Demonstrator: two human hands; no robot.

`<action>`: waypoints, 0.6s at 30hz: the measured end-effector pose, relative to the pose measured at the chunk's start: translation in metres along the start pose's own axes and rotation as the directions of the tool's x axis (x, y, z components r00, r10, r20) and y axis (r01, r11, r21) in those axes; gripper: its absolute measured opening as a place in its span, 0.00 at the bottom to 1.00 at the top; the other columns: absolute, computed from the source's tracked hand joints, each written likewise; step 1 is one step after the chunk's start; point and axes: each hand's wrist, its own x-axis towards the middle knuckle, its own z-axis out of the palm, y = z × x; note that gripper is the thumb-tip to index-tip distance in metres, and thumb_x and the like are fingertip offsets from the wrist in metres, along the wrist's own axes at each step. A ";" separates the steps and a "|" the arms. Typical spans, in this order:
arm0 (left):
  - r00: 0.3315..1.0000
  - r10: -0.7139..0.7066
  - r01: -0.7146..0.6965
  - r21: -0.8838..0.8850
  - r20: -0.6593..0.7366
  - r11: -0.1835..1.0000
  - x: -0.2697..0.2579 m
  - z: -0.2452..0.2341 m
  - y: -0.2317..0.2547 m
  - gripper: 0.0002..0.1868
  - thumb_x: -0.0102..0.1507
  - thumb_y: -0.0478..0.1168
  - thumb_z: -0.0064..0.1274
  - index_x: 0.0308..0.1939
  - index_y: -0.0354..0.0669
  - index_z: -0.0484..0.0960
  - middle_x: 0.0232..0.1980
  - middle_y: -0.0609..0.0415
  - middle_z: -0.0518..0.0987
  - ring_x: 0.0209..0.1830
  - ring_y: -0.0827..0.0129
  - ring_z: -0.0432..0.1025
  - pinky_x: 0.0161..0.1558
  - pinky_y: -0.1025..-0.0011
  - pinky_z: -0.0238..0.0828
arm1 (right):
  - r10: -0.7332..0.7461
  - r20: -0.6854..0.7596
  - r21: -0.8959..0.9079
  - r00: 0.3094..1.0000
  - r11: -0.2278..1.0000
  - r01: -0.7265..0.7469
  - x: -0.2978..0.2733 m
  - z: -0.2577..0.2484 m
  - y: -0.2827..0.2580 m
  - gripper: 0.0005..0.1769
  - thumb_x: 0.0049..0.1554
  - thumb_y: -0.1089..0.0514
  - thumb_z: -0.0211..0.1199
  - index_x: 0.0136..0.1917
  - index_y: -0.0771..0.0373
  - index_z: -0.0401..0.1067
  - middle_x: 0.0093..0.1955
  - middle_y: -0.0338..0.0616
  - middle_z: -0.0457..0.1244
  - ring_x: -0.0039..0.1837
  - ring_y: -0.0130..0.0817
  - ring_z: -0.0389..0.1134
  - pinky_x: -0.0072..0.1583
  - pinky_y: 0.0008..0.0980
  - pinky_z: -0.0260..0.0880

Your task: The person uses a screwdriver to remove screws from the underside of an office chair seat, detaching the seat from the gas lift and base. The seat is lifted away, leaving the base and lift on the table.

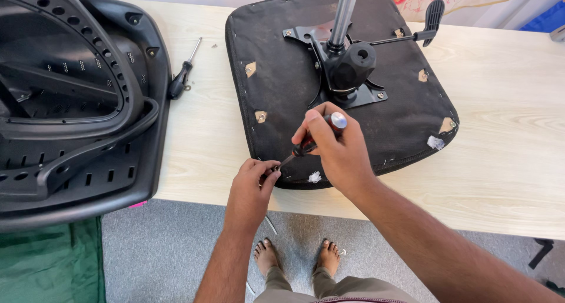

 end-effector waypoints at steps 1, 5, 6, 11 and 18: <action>1.000 0.022 -0.022 0.000 -0.016 1.000 0.000 0.001 -0.001 0.13 0.64 0.40 0.57 0.51 0.44 0.86 0.42 0.55 0.78 0.39 0.68 0.76 0.44 0.69 0.75 | 0.001 -0.014 -0.030 1.000 1.000 -0.001 0.000 0.001 0.001 0.12 0.68 0.53 0.53 0.47 0.63 0.66 0.39 0.43 0.68 0.42 0.23 0.69 0.46 0.27 0.75; 0.996 0.050 -0.046 0.056 -0.080 0.997 -0.005 0.005 -0.005 0.14 0.63 0.41 0.59 0.51 0.45 0.87 0.38 0.52 0.76 0.34 0.66 0.73 0.39 0.67 0.72 | -0.061 -0.029 -0.144 0.998 0.988 0.057 0.005 0.013 0.003 0.14 0.67 0.54 0.57 0.59 0.62 0.59 0.40 0.41 0.67 0.44 0.22 0.66 0.48 0.24 0.68; 0.994 0.044 -0.037 0.083 -0.096 0.996 -0.007 0.007 -0.006 0.14 0.63 0.42 0.60 0.52 0.46 0.87 0.36 0.51 0.76 0.32 0.65 0.72 0.37 0.65 0.70 | -0.094 -0.022 -0.172 0.995 0.981 0.088 0.005 0.016 0.003 0.17 0.67 0.54 0.59 0.63 0.61 0.57 0.41 0.40 0.66 0.46 0.21 0.65 0.49 0.23 0.67; 0.987 -0.015 -0.012 -0.165 -0.160 0.986 -0.007 0.019 -0.021 0.14 0.62 0.40 0.61 0.51 0.44 0.88 0.27 0.56 0.69 0.25 0.72 0.63 0.31 0.69 0.65 | -0.133 0.076 -0.255 0.988 0.956 0.148 -0.002 0.022 0.000 0.27 0.66 0.56 0.57 0.73 0.59 0.48 0.49 0.41 0.62 0.46 0.23 0.66 0.48 0.26 0.67; 0.986 -0.159 0.128 -0.412 -0.041 0.902 0.004 0.027 -0.045 0.15 0.62 0.40 0.61 0.52 0.40 0.88 0.23 0.65 0.62 0.23 0.79 0.55 0.26 0.74 0.56 | -0.156 0.298 -0.483 0.942 0.826 0.290 -0.004 0.017 -0.026 0.35 0.61 0.64 0.58 0.77 0.60 0.47 0.51 0.46 0.65 0.50 0.33 0.73 0.54 0.31 0.75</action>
